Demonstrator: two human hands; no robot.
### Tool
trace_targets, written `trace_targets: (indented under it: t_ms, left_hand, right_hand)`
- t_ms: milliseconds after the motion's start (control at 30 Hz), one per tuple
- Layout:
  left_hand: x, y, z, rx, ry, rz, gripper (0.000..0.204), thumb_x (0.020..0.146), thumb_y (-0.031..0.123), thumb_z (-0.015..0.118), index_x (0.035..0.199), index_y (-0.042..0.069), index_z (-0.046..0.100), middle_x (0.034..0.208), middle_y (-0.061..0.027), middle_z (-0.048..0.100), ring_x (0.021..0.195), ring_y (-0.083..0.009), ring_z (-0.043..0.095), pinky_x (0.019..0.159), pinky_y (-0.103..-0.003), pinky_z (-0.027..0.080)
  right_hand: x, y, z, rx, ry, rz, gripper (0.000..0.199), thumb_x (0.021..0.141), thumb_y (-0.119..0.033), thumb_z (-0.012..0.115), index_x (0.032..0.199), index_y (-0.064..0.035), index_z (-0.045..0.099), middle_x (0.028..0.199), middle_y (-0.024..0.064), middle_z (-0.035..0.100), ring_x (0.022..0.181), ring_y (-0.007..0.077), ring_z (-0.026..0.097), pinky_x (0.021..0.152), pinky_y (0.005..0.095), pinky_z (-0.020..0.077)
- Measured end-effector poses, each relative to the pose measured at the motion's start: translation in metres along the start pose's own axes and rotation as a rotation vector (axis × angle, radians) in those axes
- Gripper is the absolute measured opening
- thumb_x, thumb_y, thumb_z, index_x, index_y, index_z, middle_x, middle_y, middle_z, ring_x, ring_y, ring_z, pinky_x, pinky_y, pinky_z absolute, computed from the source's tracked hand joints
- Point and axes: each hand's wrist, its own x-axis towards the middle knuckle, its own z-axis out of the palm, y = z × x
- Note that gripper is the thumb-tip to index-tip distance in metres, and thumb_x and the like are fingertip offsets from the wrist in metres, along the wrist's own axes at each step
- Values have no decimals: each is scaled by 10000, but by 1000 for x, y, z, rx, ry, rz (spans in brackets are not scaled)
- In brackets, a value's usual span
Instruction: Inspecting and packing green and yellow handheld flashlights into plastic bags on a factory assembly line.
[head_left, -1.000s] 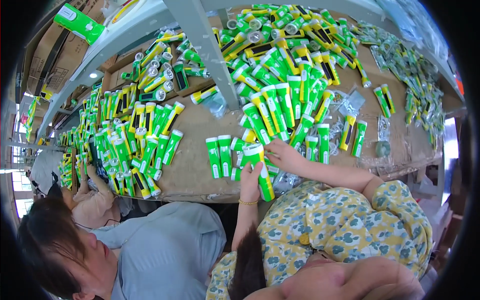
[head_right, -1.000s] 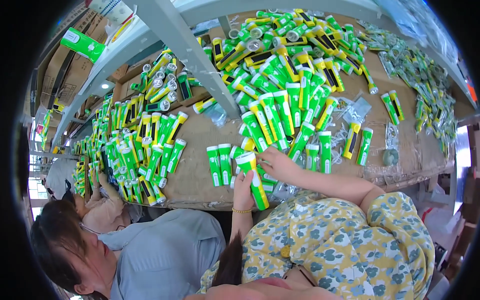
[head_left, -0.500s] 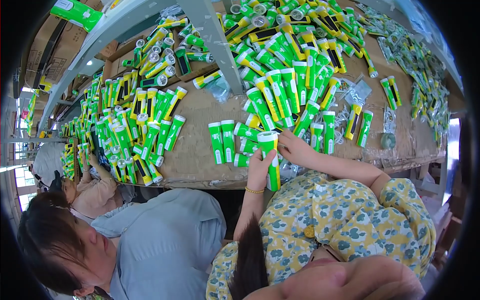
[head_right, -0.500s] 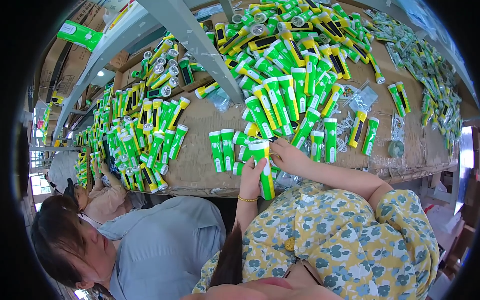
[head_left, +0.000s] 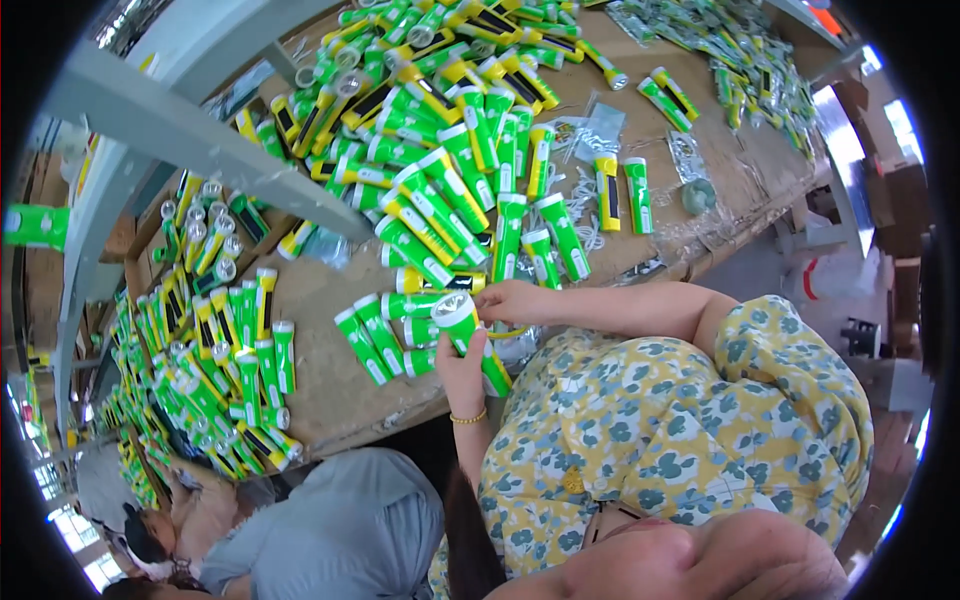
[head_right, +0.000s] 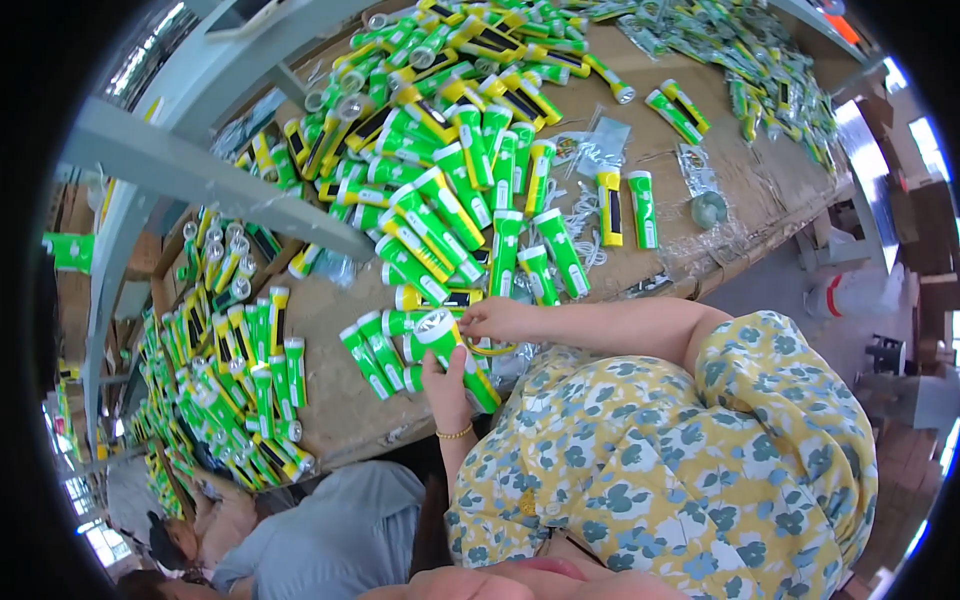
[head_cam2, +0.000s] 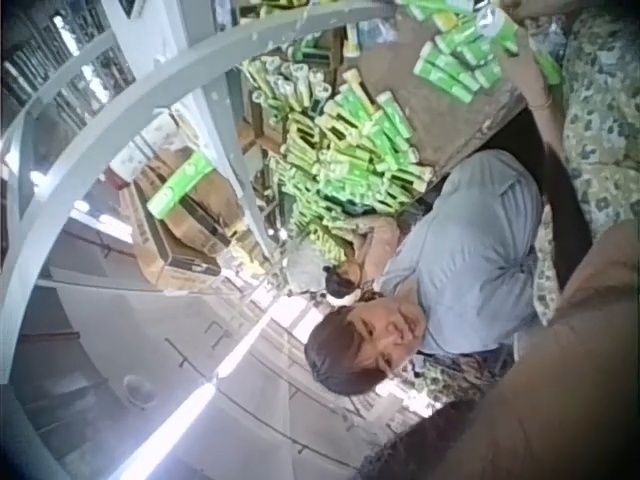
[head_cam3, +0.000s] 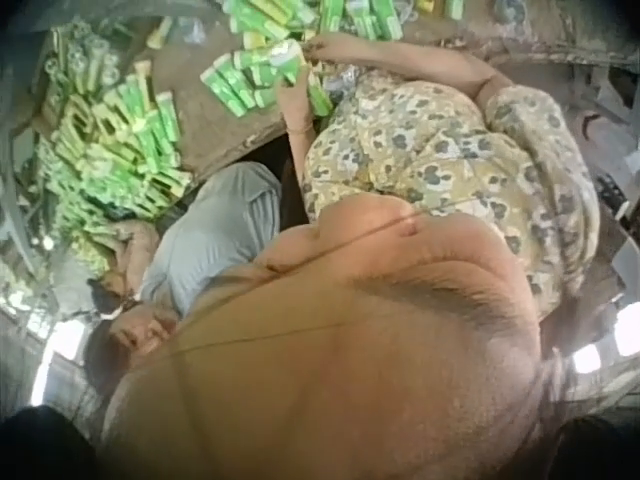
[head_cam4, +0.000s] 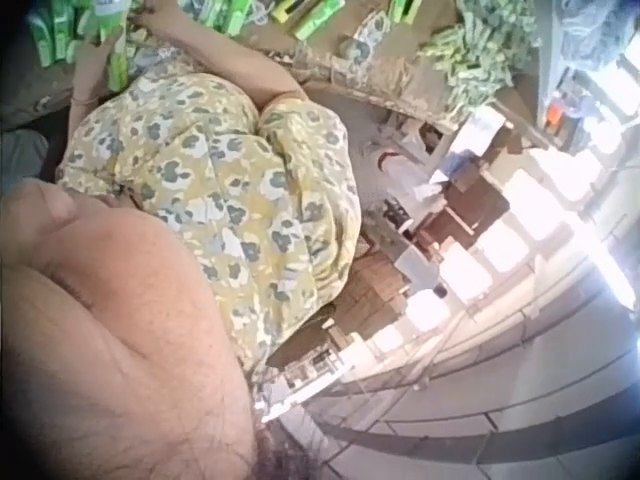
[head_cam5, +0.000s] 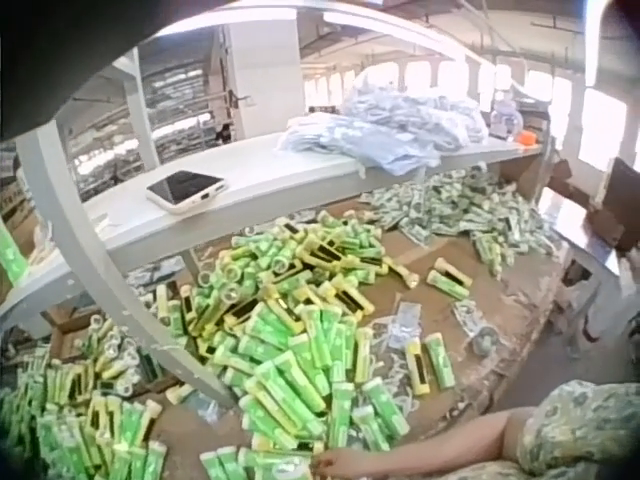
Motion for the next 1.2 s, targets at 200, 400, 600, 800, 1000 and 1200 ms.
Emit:
trace_targets:
  t_ms: [200,400,600,800,1000,1200]
  left_hand:
    - [15,-16,-7,150,84,-133,244,885,189,603,1030,-1,557,825,-46,618,710,-92,536,618,-250,444]
    - [11,-6,-43,-324,293,-198,304,933,340,512,1012,47,496,799,-78,593,643,-141,569,547,-286,469]
    - [-20,-35,-39,-712,504,-75,416,939,461,436,1078,73,497,861,-56,562,730,-151,559,636,-306,477]
    - [-53,-71,-16,-1069,415,-25,432,956,435,317,1138,96,513,894,-93,585,786,-222,566,691,-364,470]
    - [-93,-105,40,-1056,414,17,427,954,447,363,1062,68,528,858,-100,590,788,-226,582,704,-375,490]
    - [-68,-101,30,-1012,319,-226,438,946,453,398,1066,54,535,860,-88,593,767,-221,591,680,-361,501]
  right_hand:
    - [1,46,-37,-211,180,-48,274,833,-290,599,978,-60,635,804,62,645,739,126,607,650,276,481]
    - [-33,19,-20,-273,259,-360,204,884,-210,576,958,-24,614,859,73,622,765,167,603,694,281,471]
    - [9,94,-15,-523,60,-547,179,874,-164,578,983,-24,605,909,138,612,852,273,608,752,317,476]
    - [30,99,-16,-495,-45,-580,187,877,-171,575,988,-22,598,924,137,626,846,253,615,751,324,474]
    - [2,110,-46,-481,-171,-634,182,887,-162,561,972,-5,590,893,103,620,822,206,601,752,289,463]
    - [-5,110,-56,-256,-111,-457,152,906,-148,534,944,-8,581,831,34,599,780,109,558,732,261,449]
